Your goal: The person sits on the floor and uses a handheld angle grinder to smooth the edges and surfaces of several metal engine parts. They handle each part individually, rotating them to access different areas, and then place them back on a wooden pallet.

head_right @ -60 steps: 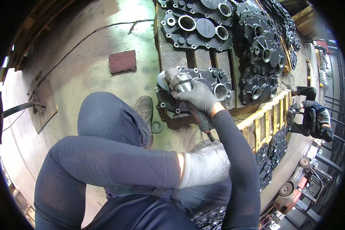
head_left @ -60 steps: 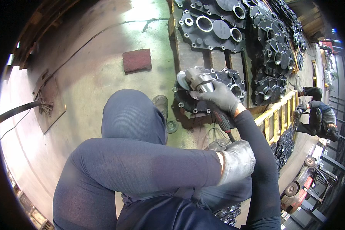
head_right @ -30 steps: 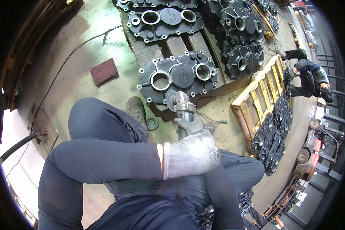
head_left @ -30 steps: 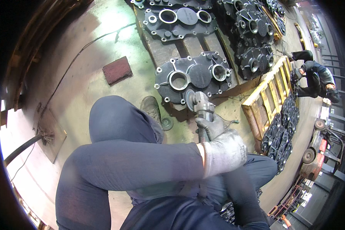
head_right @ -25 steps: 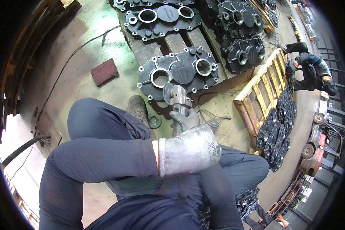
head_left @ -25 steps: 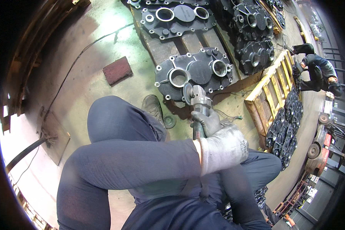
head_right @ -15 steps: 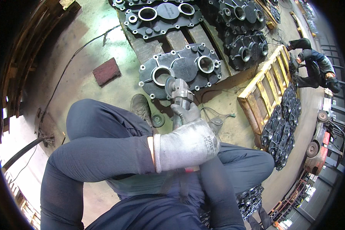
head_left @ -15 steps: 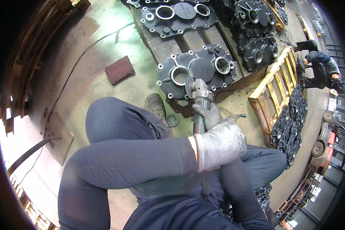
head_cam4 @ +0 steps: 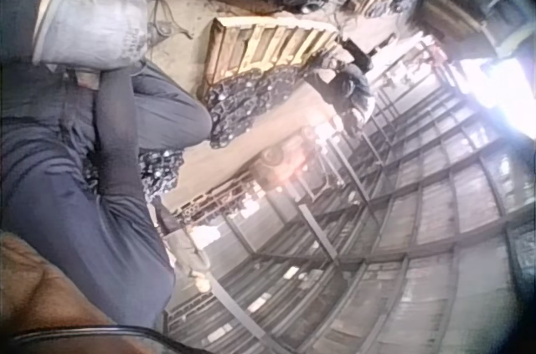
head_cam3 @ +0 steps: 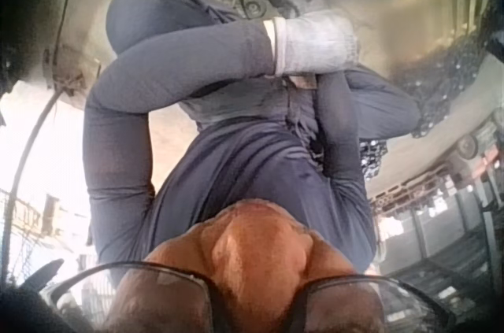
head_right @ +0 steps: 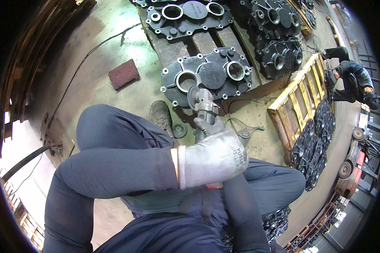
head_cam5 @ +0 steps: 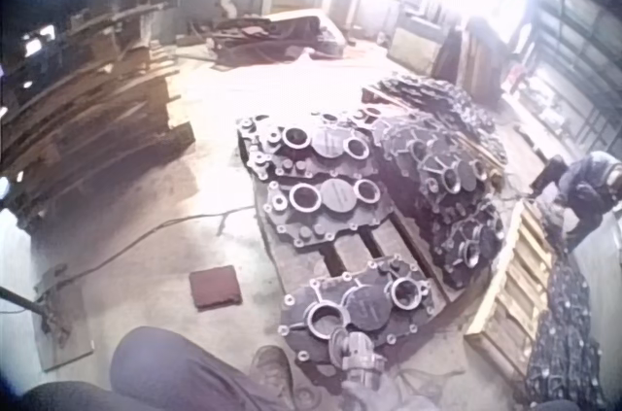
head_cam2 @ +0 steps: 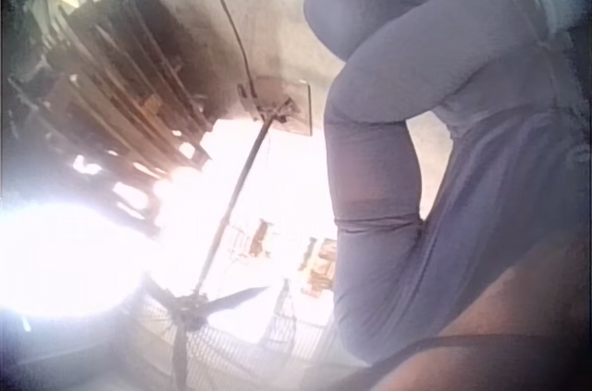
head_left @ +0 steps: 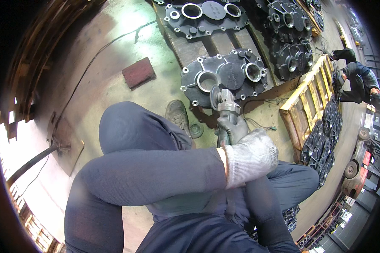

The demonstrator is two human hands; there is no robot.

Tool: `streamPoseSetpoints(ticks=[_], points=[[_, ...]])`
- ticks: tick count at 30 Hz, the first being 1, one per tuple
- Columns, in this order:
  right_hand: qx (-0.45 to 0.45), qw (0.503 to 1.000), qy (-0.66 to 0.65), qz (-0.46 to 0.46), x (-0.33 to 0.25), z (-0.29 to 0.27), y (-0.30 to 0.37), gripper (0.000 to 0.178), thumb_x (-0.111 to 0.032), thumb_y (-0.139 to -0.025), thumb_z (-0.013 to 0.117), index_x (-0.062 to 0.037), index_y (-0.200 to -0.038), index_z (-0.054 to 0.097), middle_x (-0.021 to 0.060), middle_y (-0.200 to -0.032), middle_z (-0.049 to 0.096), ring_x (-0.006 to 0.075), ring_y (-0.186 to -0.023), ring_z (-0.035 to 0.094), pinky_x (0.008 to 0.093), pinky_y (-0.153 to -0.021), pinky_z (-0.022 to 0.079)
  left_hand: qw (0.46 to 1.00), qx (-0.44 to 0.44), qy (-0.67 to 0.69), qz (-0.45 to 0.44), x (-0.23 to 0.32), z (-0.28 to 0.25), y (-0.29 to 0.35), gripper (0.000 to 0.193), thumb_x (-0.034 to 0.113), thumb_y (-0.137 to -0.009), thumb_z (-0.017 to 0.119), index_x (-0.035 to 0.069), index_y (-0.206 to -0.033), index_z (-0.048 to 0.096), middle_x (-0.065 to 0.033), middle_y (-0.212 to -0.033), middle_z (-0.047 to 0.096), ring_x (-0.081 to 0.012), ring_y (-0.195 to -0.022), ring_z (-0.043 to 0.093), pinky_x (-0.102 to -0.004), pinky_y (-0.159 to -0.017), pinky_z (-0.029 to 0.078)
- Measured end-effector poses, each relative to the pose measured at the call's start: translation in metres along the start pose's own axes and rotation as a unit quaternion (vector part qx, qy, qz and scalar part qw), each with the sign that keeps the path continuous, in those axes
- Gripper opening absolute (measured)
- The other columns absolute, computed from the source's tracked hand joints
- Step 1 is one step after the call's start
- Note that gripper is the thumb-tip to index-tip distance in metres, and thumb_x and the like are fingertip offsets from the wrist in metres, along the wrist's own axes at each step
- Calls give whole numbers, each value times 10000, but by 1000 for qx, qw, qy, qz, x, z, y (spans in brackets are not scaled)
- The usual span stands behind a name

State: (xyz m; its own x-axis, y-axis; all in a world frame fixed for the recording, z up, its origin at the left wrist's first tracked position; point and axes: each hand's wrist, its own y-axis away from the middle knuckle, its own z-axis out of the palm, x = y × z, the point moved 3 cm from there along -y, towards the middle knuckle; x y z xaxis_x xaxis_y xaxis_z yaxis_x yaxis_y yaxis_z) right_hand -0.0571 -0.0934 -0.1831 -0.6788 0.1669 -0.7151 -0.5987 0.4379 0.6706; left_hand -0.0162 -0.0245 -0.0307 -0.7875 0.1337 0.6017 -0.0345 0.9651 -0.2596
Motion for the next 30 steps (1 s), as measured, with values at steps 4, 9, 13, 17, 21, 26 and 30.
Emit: streamPoseSetpoints(ticks=[4,9,13,17,21,26,30], points=[[32,999,-12,41,-8,19,17,483,-154,-891,885,8,-1257,613,143,-920,744,214,-661,742,353,-567,602,1000,-6,-12,-6,0,3,-1,105,164,-821,722,142,-813,825,-49,-766,744,-246,-689,742,-436,-620,556],[-1,991,131,28,20,25,2,556,-155,-861,918,14,-1303,627,176,-1028,774,234,-757,765,376,-647,617,1000,-8,-23,-8,-3,4,-4,102,185,-816,733,148,-816,829,-44,-755,751,-251,-694,750,-427,-615,550],[-35,952,296,-70,-7,39,13,645,-259,-839,933,-8,-1345,622,190,-1096,782,314,-1003,792,448,-911,624,1000,1,-19,-22,-7,1,3,99,189,-808,744,150,-826,834,-60,-762,758,-257,-708,755,-440,-631,557],[-26,858,455,-237,-51,20,13,781,-355,-796,929,-60,-1422,568,226,-1190,764,414,-1057,766,521,-971,584,1000,12,4,-8,-2,6,-2,96,187,-808,749,146,-833,832,-84,-776,760,-271,-727,756,-455,-659,566],[-55,720,622,-302,-81,20,-4,864,-360,-794,930,-49,-1471,492,174,-1101,750,399,-982,747,530,-881,567,995,72,60,16,-11,39,-7,95,182,-839,729,127,-825,805,-109,-790,746,-304,-753,743,-458,-705,567],[-89,597,733,-314,-99,32,-20,839,-346,-838,905,-20,-1474,466,142,-1073,747,334,-956,757,477,-876,565,989,125,75,-14,-13,22,8,112,180,-883,710,101,-844,779,-139,-823,739,-321,-792,737,-457,-746,575],[-68,547,763,-337,-92,-9,-21,790,-297,-870,863,-34,-1499,464,131,-1077,754,312,-966,766,464,-866,565,995,83,60,7,-1,-38,15,142,198,-944,706,77,-932,777,-153,-849,742,-270,-842,766,-452,-740,602]])
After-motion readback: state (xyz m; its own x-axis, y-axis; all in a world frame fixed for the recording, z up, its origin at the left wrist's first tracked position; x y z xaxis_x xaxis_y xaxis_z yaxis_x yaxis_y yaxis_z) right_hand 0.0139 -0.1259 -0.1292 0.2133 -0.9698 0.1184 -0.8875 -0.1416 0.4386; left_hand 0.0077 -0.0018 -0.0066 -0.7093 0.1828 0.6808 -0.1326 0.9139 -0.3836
